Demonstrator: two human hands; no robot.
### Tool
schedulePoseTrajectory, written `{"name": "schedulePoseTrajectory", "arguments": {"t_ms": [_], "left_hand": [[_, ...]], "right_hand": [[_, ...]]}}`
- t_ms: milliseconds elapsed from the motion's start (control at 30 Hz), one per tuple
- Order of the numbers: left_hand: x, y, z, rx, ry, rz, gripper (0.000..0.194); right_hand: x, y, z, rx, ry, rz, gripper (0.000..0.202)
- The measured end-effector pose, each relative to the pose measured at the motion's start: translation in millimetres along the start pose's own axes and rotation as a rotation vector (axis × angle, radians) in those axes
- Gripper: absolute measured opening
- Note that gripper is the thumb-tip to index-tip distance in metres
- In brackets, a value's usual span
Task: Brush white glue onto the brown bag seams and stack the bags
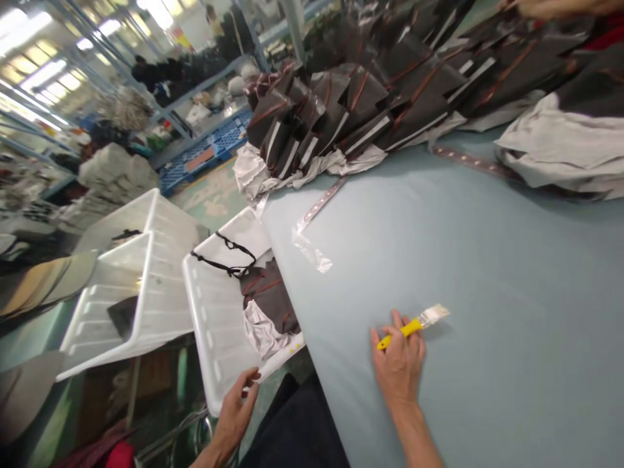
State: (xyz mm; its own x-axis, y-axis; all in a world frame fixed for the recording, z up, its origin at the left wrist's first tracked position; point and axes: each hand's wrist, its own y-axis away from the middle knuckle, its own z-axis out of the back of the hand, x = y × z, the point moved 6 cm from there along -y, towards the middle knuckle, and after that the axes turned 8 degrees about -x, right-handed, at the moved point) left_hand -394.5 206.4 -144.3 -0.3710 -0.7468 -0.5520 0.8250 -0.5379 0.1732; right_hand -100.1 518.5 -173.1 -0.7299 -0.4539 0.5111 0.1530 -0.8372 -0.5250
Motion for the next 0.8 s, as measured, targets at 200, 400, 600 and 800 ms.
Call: {"name": "schedulePoseTrajectory", "arguments": {"t_ms": [200,400,600,800], "left_hand": [[78,-71,-18.6,0.058,0.008,0.162,0.04],[146,-176,-83.1,0.234,-0.058,0.183,0.038],[159,-246,-127.0,0.282,-0.178,-0.004,0.041],[121,-336,-142.5,0.19,-0.298,-0.283,0.053]], "right_hand": [[-7,-1,-3,0.054,0.071,-0.09,0.031],[8,3,-7,0.106,0.23,-0.337,0.028],[22,7,-6,0.013,0.399,-0.465,0.018],[17,8,-4,0.036,0.491,-0.439,0.013]]}}
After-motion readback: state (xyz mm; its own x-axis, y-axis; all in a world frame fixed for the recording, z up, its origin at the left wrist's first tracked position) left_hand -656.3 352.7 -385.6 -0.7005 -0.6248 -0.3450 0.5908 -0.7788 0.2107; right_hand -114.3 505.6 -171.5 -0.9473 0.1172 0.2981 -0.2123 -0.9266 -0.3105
